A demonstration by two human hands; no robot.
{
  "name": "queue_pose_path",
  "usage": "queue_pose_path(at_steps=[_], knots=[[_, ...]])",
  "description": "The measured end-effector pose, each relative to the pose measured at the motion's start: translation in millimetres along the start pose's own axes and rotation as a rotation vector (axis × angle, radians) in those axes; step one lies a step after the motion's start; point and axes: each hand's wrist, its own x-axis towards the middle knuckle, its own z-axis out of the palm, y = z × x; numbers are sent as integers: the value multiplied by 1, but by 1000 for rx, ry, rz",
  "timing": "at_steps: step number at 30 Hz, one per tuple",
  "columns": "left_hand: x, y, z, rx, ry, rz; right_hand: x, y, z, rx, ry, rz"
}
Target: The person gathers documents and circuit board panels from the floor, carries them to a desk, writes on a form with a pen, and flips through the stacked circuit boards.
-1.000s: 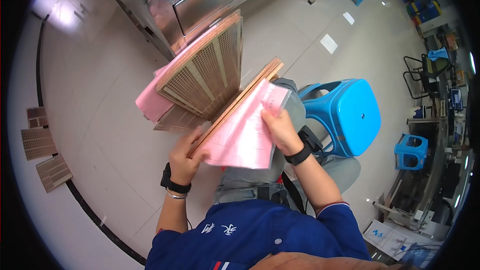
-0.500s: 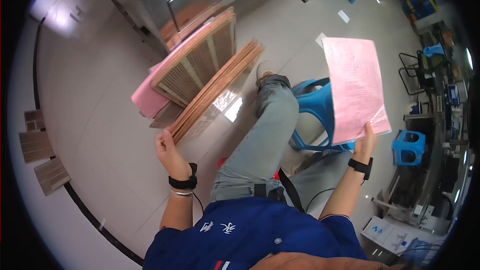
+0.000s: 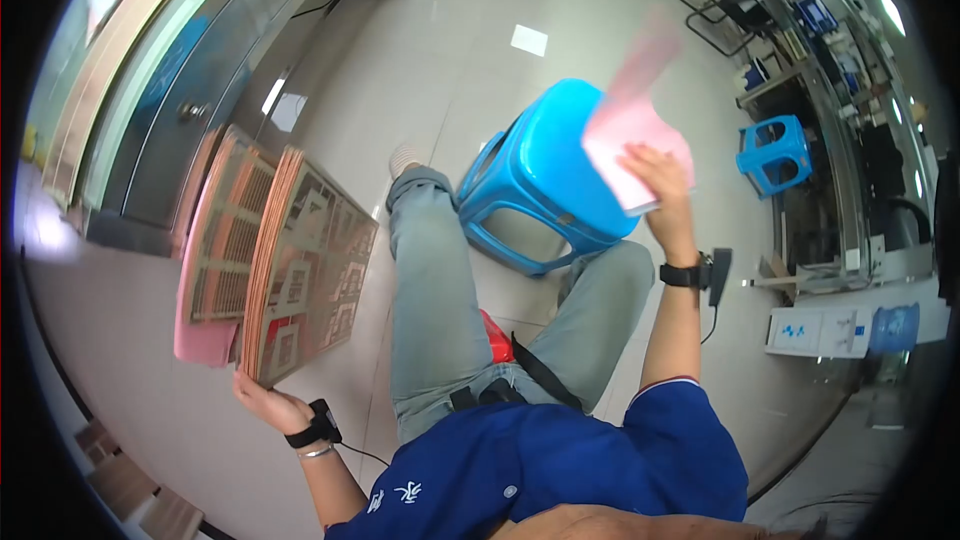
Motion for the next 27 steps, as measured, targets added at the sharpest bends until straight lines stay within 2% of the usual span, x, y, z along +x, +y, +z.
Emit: queue_pose_path(at_steps=[2, 5, 9, 11, 12, 14, 15, 17, 18, 20, 22, 24, 25, 27], knots=[[1, -5, -1, -10, -7, 16, -15, 17, 28, 74, -149, 111], [1, -3, 1, 7, 24, -4, -37, 25, 53, 10, -251, 163], [-1, -2, 1, 34, 29, 11, -53, 28, 67, 42, -251, 230], [-4, 2, 6, 58, 34, 19, -48, 30, 61, 297, -210, 281], [-7, 3, 8, 75, 52, 16, -45, 30, 55, 303, -205, 287], [-9, 5, 11, 83, 49, 33, -35, 24, 35, 708, 124, 649], [-10, 6, 11, 87, 48, 41, -30, 26, 29, 709, 130, 656], [-10, 4, 11, 89, 33, 45, -21, 36, 21, 1288, 629, 632], [-9, 1, 8, 82, 33, 46, -21, 41, 21, 1281, 640, 635], [-9, 3, 11, 72, 20, 52, -26, 52, 29, 1362, 599, 804], [-15, 7, 14, 96, 18, 46, -35, 66, 46, 1279, 561, 831], [-6, -1, 3, 104, -2, 61, -45, 83, 60, 1201, 318, 930], [-13, 3, 6, 123, 0, 60, -45, 85, 62, 1204, 333, 940], [-6, -2, 3, 97, 1, 64, -45, 90, 65, 946, 221, 914]])
